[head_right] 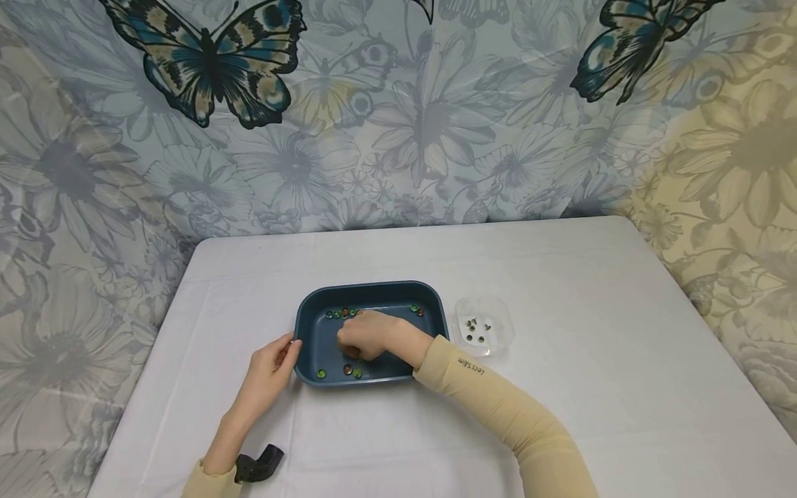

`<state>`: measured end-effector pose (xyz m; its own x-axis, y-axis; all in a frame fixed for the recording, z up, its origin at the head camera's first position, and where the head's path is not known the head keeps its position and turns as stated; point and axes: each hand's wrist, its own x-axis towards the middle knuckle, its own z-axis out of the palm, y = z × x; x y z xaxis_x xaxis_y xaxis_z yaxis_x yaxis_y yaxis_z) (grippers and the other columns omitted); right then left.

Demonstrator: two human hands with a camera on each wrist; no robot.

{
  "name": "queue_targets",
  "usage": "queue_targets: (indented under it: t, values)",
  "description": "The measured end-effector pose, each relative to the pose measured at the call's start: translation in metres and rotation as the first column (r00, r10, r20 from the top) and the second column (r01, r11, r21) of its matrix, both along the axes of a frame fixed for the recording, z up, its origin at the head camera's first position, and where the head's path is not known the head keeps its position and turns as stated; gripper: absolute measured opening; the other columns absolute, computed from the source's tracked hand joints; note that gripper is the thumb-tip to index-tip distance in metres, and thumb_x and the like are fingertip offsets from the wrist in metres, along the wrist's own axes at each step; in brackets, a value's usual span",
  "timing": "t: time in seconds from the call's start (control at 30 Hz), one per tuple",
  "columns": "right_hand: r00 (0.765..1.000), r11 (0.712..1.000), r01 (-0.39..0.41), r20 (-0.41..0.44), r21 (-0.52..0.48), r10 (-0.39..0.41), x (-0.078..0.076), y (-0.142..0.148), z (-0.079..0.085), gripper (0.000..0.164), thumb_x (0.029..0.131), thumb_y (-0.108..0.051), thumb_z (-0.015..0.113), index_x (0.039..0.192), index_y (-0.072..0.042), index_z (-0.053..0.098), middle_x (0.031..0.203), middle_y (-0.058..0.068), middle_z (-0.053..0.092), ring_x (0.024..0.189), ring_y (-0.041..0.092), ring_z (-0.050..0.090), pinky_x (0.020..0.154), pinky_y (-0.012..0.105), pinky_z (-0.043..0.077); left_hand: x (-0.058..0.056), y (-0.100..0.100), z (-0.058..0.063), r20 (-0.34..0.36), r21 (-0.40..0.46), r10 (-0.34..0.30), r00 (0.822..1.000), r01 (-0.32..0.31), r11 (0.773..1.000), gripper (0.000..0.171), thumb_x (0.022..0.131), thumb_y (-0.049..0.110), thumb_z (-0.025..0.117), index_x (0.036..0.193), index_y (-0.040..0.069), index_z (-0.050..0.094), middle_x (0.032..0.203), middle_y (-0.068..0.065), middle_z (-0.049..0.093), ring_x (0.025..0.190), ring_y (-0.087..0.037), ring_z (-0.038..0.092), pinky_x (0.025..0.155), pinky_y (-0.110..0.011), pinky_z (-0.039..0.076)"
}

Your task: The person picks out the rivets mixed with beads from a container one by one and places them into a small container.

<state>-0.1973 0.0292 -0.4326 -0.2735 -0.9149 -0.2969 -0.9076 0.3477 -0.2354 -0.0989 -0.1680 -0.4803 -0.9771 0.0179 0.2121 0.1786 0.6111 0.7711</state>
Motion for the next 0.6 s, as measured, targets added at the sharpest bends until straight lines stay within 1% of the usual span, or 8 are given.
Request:
queue_targets:
  t: [0.33, 0.6]
  values:
    - [1.0, 1.0, 0.012, 0.002, -0.005, -0.012, -0.0025, 0.0011, 0.0024, 0.014, 0.08, -0.005, 0.069, 0.071, -0.014, 0.064, 0.061, -0.01, 0.049, 0.059, 0.007, 0.044, 0.063, 0.024, 0.038, -0.0002, 0.0, 0.0006, -0.001, 0.008, -0.004, 1.0, 0.004, 1.0, 0.024, 0.094, 0.014, 0.055, 0.109, -0.003, 0.064, 0.066, 0.005, 0.051, 0.056, -0.008, 0.044, 0.05, -0.022, 0.04]
    - [0.999, 1.0, 0.026, -0.026, -0.008, -0.026, -0.0036, 0.0024, 0.0063, 0.011, 0.081, -0.008, 0.07, 0.073, -0.015, 0.065, 0.064, -0.01, 0.052, 0.064, 0.008, 0.046, 0.069, 0.027, 0.039, -0.0001, 0.0, 0.0013, -0.008, 0.007, -0.004, 1.0, 0.004, 1.0, 0.024, 0.094, 0.013, 0.055, 0.109, -0.004, 0.064, 0.066, 0.005, 0.052, 0.056, -0.007, 0.044, 0.05, -0.022, 0.04]
